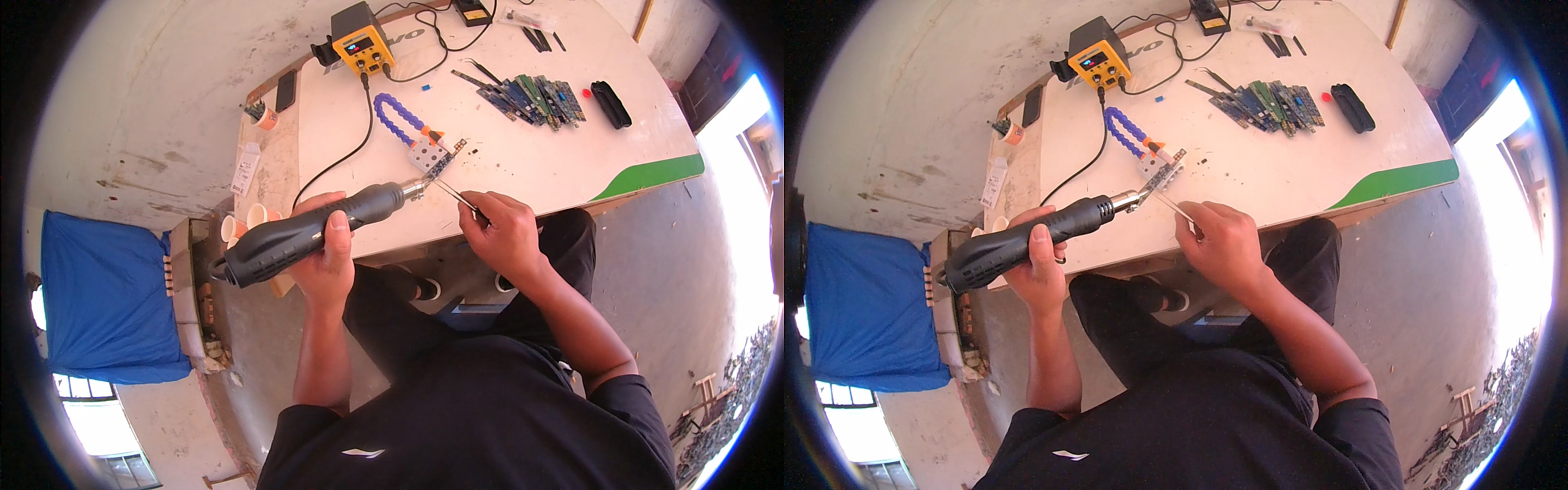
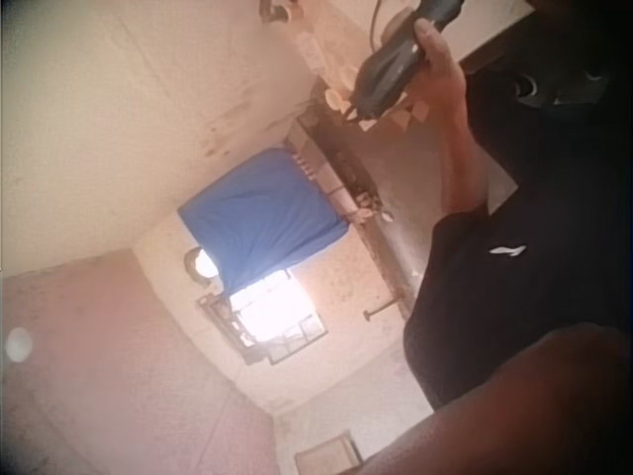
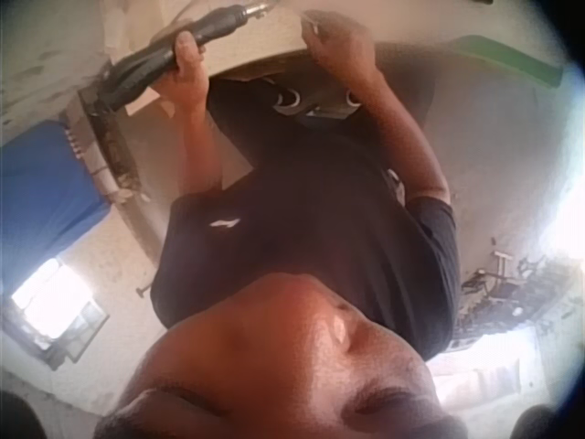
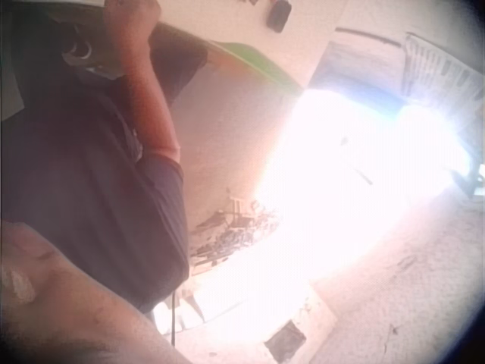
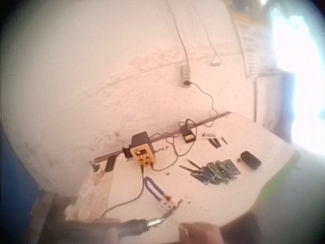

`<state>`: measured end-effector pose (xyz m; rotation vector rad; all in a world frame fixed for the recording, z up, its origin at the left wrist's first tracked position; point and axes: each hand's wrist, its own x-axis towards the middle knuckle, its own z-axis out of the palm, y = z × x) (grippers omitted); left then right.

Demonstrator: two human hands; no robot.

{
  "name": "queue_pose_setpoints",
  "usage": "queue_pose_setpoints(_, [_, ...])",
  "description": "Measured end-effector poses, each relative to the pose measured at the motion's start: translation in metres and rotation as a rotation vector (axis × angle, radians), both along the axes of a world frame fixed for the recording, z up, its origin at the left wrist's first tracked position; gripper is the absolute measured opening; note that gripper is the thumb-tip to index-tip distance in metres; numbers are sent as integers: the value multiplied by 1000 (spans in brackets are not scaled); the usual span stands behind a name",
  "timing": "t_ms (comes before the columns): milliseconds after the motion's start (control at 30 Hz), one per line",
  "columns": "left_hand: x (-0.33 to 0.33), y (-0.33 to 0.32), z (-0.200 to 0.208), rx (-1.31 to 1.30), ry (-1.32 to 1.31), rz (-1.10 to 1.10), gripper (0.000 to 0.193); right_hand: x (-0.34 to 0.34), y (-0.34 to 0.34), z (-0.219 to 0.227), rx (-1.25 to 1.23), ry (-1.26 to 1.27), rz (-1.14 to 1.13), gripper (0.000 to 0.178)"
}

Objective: The person uses a soldering iron and tweezers to work on a small circuit board held in a clamp. They apply heat to specific points on the board and use the tweezers to manipulate small components or solder. The person occasionally places the soldering iron in its stand and adjusts the board's position.

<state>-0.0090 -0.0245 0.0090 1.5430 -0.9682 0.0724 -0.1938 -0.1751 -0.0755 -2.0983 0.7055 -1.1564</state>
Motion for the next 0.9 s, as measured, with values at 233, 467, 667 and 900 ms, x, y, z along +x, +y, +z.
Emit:
queue_pose_setpoints(233, [2, 2, 1, -6, -15, 0, 37, 3, -3, 3, -19, 38, -10, 11])
queue_pose_setpoints(467, [3, 2, 0, -2, -12, -7, 37, 4, -4, 1, -20, 27, 3, 9])
queue_pose_setpoints(667, [3, 4, 1, 15, -24, -7, 37, 4, -3, 3, 10, 2, 6, 7])
queue_pose_setpoints(900, [3, 7, -1, 14, 70, -92, 26, 2, -1, 3, 52, -19, -12, 6])
